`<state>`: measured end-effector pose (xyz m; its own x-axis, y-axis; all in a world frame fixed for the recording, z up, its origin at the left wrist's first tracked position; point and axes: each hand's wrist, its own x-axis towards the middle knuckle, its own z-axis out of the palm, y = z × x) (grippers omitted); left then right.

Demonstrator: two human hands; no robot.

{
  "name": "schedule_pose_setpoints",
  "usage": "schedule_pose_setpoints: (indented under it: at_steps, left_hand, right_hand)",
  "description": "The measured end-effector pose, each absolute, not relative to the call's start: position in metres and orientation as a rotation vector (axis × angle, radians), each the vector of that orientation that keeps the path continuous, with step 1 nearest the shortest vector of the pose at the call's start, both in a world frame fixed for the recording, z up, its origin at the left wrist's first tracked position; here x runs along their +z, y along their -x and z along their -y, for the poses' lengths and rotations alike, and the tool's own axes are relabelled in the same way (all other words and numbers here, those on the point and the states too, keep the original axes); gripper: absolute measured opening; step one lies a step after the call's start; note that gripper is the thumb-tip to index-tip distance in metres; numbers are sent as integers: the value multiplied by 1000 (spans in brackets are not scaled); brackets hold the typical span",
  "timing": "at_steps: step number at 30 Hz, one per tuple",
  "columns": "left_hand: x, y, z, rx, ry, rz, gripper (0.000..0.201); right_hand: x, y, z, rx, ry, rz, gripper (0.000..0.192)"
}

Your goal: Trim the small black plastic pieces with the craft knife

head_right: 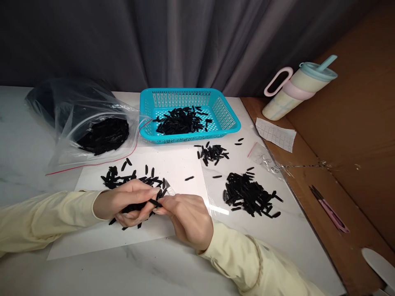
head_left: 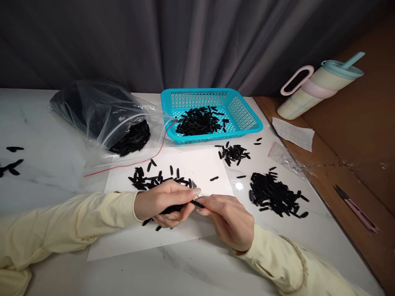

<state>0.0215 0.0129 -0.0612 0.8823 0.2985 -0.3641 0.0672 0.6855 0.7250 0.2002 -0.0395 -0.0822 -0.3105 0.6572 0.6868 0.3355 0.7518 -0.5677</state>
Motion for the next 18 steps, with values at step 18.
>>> schedule_pose_setpoints:
  at_steps: [18]
  left_hand:
    - [-64,-20,-14,121,-832,-417,47]
  right_hand:
    - [-82,-199,38,315,731,1916,11]
